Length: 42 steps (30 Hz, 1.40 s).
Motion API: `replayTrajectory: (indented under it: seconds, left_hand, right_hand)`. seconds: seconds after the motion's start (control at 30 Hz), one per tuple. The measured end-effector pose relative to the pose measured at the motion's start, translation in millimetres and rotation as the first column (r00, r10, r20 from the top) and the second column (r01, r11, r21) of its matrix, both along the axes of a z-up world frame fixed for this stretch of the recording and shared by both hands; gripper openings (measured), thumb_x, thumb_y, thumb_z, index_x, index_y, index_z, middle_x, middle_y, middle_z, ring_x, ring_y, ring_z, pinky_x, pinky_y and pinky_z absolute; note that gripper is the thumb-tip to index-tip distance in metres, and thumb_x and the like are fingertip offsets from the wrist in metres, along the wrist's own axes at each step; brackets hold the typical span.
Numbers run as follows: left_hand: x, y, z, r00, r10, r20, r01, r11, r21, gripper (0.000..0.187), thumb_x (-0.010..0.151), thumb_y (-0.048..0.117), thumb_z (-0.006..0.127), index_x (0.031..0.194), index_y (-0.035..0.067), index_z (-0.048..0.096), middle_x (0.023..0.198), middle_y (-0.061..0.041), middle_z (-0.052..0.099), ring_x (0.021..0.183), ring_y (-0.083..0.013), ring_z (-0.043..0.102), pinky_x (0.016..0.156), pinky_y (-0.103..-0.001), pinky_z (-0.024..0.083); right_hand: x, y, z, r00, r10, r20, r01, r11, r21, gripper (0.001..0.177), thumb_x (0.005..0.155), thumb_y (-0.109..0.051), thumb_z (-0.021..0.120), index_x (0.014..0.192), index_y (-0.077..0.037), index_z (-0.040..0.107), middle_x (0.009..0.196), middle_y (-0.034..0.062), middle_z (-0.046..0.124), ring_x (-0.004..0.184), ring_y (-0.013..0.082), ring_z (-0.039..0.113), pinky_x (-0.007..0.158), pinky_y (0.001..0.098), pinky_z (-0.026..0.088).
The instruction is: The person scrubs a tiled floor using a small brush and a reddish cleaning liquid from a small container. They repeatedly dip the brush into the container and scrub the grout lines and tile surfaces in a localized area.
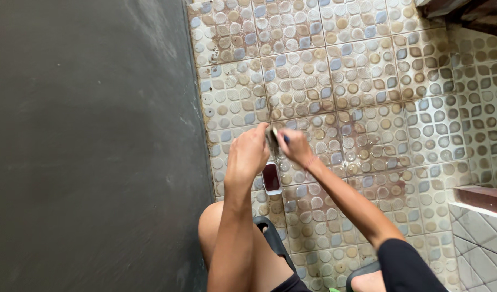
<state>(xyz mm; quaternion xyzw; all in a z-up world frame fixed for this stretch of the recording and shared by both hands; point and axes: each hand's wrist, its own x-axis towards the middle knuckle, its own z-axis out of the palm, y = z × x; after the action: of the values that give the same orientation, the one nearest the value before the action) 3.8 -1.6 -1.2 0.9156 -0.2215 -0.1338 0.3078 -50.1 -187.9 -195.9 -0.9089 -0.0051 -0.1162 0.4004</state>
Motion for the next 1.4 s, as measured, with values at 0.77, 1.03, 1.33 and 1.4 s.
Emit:
replayTrajectory:
  seconds: [0.77,1.03,1.33,1.4]
  left_hand:
    - [4.0,2.4,-3.5,1.000,0.011,-0.014,-0.010,1.000,0.017,0.035,0.090,0.009,0.057,0.124,0.007,0.062,0.099,-0.019,0.072,0.095,-0.0406,0.068,0.084,-0.053,0.052]
    - [3.4,9.8,-2.9,0.999,0.023,-0.023,-0.022,1.000,0.012,0.039,0.089,0.008,0.056,0.128,0.007,0.062,0.102,-0.018,0.073,0.098,-0.0393,0.068,0.086,-0.053,0.052]
    - [3.4,3.4,-1.1,0.999,0.009,-0.039,-0.007,0.999,0.038,0.034,0.092,0.010,0.057,0.126,0.007,0.061,0.101,-0.018,0.073,0.098,-0.0386,0.069,0.086,-0.052,0.052]
    - [4.0,3.1,-1.2,0.998,0.006,-0.059,-0.002,0.998,0.067,0.035,0.092,0.011,0.057,0.127,0.007,0.061,0.100,-0.018,0.073,0.098,-0.0390,0.069,0.085,-0.052,0.052]
  right_hand:
    - [12.3,-8.3,9.9,0.939,0.343,0.012,-0.341,0.938,-0.057,0.009,0.094,-0.008,0.068,0.102,-0.006,0.069,0.089,0.0142,0.067,0.079,0.0351,0.067,0.070,0.0430,0.055]
    - [-58.4,-14.3,30.0,0.916,0.373,-0.147,-0.384,0.921,-0.059,0.018,0.092,-0.010,0.070,0.110,-0.005,0.070,0.084,0.0139,0.064,0.076,0.0347,0.065,0.068,0.0446,0.053]
    - [30.2,-4.5,2.0,0.956,0.291,0.035,-0.280,0.941,-0.188,0.031,0.088,-0.003,0.067,0.119,-0.005,0.068,0.087,0.0151,0.062,0.081,0.0367,0.064,0.071,0.0443,0.054]
    - [34.7,-3.1,-2.0,0.959,0.275,0.064,-0.257,0.945,-0.203,0.030,0.088,-0.003,0.067,0.118,-0.006,0.067,0.089,0.0146,0.063,0.082,0.0365,0.065,0.073,0.0441,0.055]
